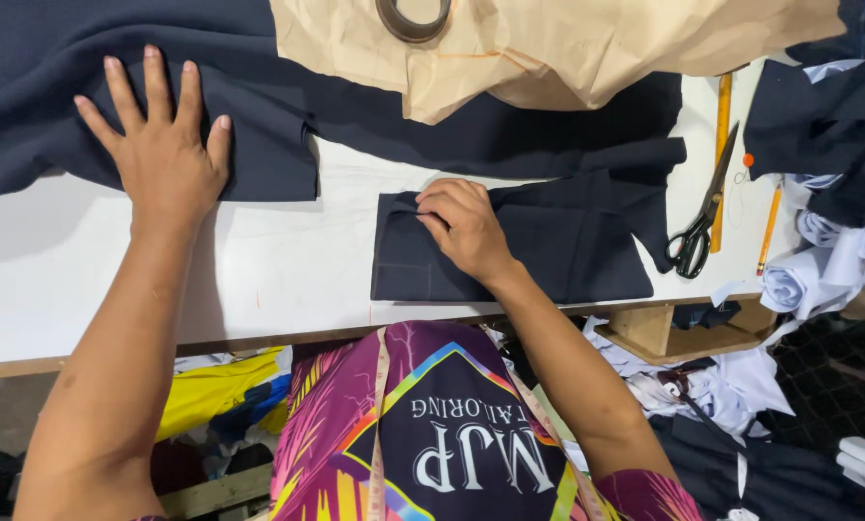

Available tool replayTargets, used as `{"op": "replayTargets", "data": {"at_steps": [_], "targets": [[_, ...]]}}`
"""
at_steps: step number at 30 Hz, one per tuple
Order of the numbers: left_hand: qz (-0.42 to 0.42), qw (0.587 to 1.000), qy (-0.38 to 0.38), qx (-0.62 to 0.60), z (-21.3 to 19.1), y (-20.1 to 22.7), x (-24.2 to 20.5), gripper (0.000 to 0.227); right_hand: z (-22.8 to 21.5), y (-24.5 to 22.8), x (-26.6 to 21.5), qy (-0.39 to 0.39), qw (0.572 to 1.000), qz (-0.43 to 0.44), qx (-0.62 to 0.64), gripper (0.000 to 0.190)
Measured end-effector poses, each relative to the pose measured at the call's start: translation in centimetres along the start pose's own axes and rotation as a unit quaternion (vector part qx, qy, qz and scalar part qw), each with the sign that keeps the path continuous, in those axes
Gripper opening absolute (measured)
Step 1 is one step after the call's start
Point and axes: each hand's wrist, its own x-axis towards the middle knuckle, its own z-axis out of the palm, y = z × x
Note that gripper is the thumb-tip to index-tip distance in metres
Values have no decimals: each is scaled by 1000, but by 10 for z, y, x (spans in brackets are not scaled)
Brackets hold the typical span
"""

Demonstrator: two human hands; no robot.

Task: The person places a paper pattern on a dark blue fabric, marks the outline using a ruler and pencil, and then cuts the fabric along the marked lines using shears. The person also uses a rotary cutter and a circular template to cut a curved section of the fabric.

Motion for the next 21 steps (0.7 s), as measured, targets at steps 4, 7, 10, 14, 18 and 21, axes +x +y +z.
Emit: {"op": "replayTargets", "data": {"at_steps": [4,7,10,14,18,21], "targets": [[45,991,18,-125,-26,33,-4,73,-17,-1,1,-42,998,-8,48,8],[157,863,-68,-475,27,78,-45,102,-53,-23,7,-55,993,28,100,23],[118,822,-235,-505,24,132,-64,88,-113,-65,25,-62,988,25,137,33],[160,831,-218,-487,48,129,-50,44,-185,-85,26,-35,988,26,145,34],[156,849,-187,-468,-24,110,-27,24,-226,-122,6,110,977,70,168,33],[171,875,-176,-417,-163,95,7,38,-225,-174,-20,256,937,179,157,31]]}}
